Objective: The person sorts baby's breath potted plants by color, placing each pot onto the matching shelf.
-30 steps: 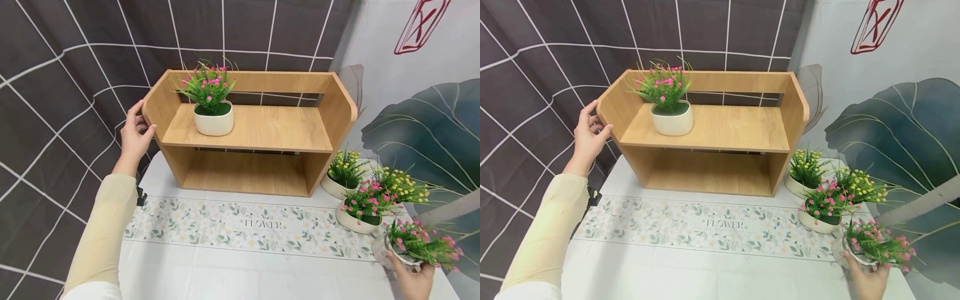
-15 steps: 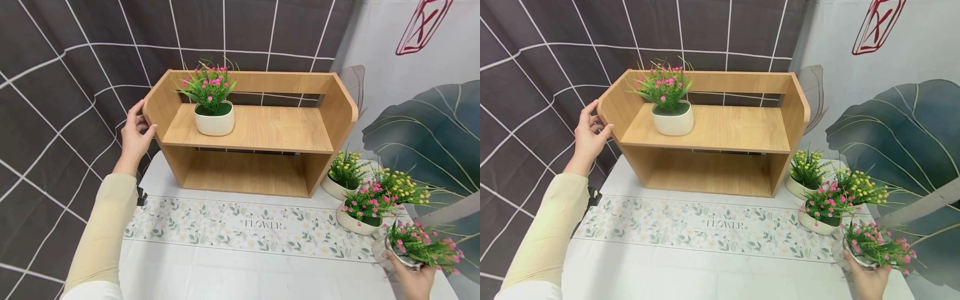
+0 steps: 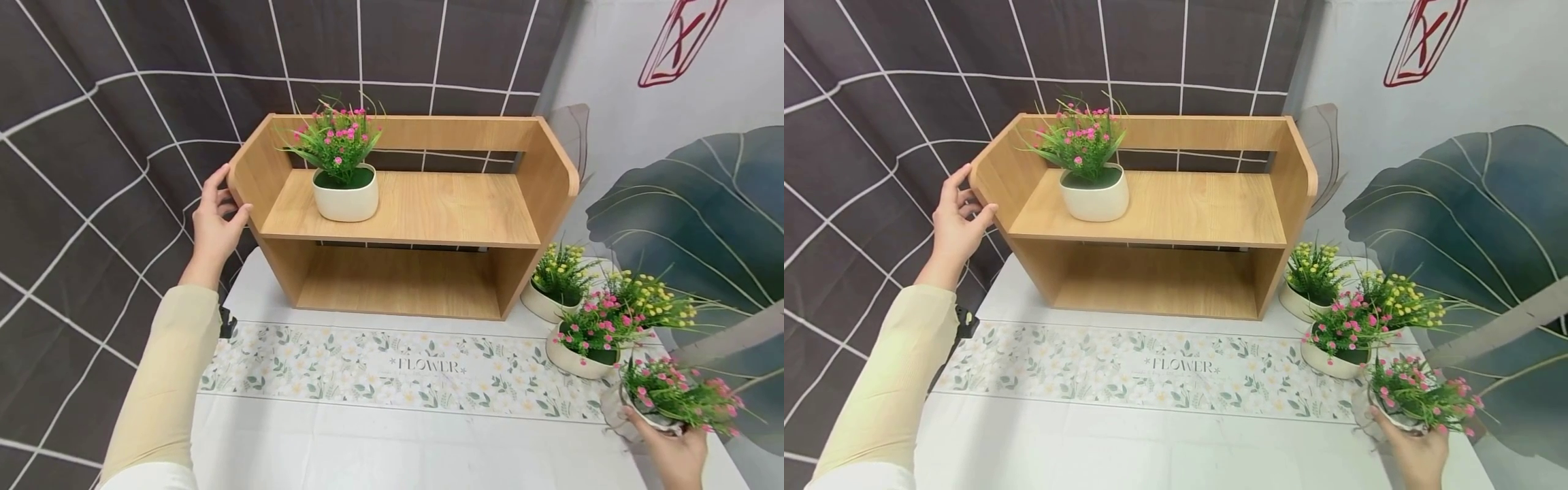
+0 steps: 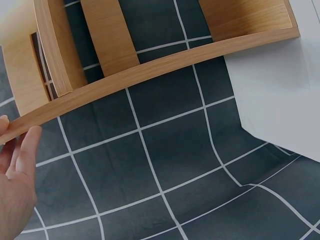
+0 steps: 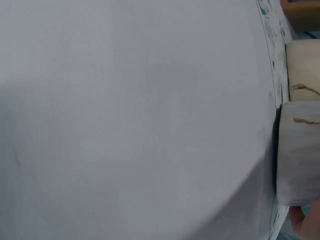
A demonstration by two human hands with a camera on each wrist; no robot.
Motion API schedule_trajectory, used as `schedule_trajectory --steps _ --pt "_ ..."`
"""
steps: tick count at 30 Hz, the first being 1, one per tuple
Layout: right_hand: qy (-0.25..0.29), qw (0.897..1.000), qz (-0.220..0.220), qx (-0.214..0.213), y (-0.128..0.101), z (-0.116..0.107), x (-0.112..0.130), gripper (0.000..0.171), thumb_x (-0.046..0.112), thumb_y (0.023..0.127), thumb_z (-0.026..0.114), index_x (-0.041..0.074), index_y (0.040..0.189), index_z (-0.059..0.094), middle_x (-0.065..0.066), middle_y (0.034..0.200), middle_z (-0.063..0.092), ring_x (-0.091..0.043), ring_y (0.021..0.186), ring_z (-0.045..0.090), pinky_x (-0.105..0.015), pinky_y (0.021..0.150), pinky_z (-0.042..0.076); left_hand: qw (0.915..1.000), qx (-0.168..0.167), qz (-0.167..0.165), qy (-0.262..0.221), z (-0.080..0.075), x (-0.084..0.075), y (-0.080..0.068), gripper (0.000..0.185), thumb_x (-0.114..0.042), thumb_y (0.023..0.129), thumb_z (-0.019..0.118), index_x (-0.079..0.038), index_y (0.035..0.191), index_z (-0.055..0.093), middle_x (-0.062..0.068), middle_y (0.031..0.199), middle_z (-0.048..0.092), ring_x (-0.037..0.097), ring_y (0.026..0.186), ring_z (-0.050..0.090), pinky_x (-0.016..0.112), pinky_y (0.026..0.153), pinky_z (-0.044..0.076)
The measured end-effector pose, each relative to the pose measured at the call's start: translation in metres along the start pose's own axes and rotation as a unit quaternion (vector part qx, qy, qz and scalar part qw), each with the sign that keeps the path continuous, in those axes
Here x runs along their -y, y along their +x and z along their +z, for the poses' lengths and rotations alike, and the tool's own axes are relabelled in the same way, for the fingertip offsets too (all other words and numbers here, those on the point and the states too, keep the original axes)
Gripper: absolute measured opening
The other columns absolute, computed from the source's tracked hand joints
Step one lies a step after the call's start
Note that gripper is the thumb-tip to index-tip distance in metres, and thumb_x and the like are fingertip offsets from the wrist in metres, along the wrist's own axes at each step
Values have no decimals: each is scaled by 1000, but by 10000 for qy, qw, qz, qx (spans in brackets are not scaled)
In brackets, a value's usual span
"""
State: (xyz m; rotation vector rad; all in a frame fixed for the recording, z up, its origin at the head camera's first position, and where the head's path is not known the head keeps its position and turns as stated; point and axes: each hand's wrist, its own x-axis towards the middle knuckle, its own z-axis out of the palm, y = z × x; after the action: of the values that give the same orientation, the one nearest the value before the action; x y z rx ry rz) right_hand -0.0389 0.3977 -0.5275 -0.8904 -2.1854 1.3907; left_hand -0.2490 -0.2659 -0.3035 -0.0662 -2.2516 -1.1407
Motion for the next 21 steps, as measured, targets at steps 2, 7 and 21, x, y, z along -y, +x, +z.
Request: schedule_trajectory --steps 2,7,21 --pt "-76 10000 23 19 -2 -1 4 93 10 82 72 41 149 15 15 154 25 2 138 24 -16 113 20 10000 -10 52 -10 0 0 0 66 3 87 60 -16 145 36 23 124 57 35 103 60 5 70 42" --pt "-284 9994 -173 1 -7 -4 11 91 7 79 74 39 148 23 18 147 36 8 130 31 -5 106 22 10000 5 78 -2 0 1 -1 65 2 88 60 -16 145 36 23 124 58 36 102 60 4 70 41" --pt "-741 9946 -636 343 -18 -11 48 92 7 78 75 35 148 22 16 140 38 8 125 35 4 90 27 9999 -35 90 -35 1 3 -1 65 1 88 60 -18 145 37 22 123 59 34 101 60 6 71 43"
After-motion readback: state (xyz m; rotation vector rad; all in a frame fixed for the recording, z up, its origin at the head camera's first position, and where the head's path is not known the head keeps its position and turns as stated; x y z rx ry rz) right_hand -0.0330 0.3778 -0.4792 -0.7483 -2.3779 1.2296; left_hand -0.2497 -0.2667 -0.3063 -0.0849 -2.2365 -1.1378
